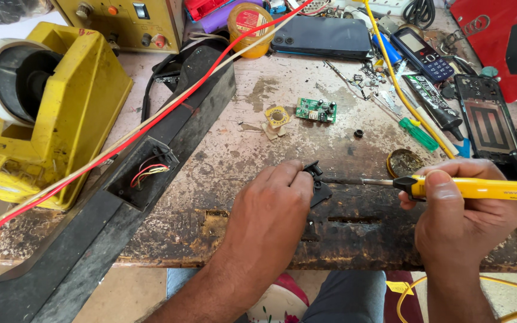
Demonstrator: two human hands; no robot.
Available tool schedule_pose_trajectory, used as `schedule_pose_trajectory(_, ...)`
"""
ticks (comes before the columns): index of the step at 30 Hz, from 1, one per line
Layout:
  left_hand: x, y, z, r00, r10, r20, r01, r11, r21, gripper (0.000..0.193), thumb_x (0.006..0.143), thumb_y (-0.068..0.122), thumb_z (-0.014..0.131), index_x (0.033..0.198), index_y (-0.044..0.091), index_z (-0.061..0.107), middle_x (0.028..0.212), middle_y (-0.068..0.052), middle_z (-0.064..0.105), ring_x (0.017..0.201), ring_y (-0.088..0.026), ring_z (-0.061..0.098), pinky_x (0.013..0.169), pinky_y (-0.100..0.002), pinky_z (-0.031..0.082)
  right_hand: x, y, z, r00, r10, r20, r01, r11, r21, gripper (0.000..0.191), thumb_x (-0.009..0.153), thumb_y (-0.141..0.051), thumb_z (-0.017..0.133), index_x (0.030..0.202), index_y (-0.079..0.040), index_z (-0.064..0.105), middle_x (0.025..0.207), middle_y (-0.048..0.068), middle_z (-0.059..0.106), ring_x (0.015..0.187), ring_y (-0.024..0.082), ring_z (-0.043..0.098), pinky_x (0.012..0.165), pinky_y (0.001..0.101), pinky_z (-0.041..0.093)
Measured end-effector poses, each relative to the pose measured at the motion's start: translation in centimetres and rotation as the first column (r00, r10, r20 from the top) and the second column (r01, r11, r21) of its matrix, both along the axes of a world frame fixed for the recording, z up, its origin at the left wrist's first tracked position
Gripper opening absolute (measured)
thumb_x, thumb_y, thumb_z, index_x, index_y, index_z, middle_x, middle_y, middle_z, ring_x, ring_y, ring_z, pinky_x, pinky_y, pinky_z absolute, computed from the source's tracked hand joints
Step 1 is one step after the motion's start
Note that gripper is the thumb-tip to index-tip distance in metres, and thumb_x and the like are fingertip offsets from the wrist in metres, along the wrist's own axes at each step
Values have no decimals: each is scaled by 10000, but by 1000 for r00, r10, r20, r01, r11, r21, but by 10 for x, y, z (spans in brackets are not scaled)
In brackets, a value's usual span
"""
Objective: The person uses a soldering iron to attach wires to a small black plastic component on a cluttered workbench. They repeatedly heat the connection points and apply solder wire, occasionally repositioning the component and handling a small yellow plastic piece nearby.
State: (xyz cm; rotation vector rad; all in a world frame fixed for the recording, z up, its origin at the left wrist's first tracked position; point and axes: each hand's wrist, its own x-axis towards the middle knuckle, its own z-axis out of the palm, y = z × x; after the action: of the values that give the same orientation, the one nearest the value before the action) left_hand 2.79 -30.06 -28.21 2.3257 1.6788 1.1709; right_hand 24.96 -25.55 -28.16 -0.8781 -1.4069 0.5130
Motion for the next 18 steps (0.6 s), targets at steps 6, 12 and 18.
schedule_pose_trajectory(6, 0, 0, 0, 1000, 12, -3, -12, 1000, 6, 199, 812, -14, 609, 1003, -33, 664, 1178, -218, 681, 1061, -366, 671, 902, -439, 543, 1, 2, -3, 999, 27, -38, -27, 1000, -8, 104, 1035, -55, 637, 973, 21, 604, 837, 84, 636, 668, 98, 620, 591, 290, 604)
schedule_pose_trajectory(12, 2, 0, 0, 1000, 16, -23, -16, 1000, -6, 185, 811, -6, 616, 989, -27, 664, 1179, -219, 683, 1061, -364, 672, 895, -442, 541, 3, 2, -4, 997, 42, -58, -42, 999, 5, 66, 1020, -52, 637, 1022, 5, 604, 845, 85, 645, 660, 99, 624, 590, 292, 605)
schedule_pose_trajectory(18, 2, 0, -1, 1000, 22, -20, -22, 1000, 16, 200, 807, -8, 612, 999, -31, 664, 1205, -231, 678, 1065, -369, 668, 909, -442, 540, 4, 4, -7, 997, 41, -73, -41, 999, -3, 100, 1033, -44, 647, 973, 27, 609, 834, 89, 638, 652, 105, 616, 579, 298, 596)
